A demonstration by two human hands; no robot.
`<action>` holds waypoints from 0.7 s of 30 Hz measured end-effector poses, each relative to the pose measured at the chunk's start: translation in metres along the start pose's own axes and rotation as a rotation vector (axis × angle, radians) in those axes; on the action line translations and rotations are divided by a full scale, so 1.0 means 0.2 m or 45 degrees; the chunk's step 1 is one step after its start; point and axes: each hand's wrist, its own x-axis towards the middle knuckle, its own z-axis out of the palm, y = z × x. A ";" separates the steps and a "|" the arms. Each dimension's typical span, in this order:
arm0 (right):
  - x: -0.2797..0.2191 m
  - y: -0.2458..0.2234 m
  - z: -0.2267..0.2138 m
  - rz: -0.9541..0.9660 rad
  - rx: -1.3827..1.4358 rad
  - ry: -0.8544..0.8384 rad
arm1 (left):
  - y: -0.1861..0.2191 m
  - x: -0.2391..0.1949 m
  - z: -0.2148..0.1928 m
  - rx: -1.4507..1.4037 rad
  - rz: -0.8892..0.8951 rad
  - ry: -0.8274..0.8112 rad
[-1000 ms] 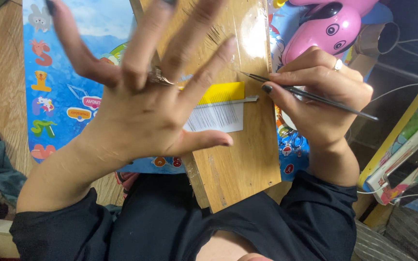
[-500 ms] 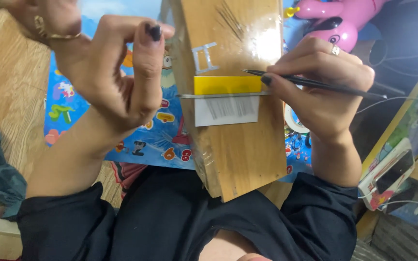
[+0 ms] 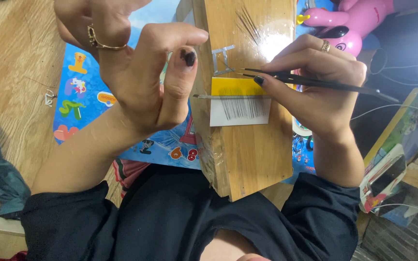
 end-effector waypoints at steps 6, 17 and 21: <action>-0.02 0.01 0.01 -0.050 0.057 0.025 | 0.00 0.00 0.01 0.026 -0.014 0.008; -0.02 0.04 0.06 -0.065 0.088 0.052 | -0.01 -0.01 0.02 0.002 -0.002 0.014; -0.01 0.03 0.03 -0.018 0.129 0.040 | -0.02 -0.01 0.02 0.011 0.002 0.020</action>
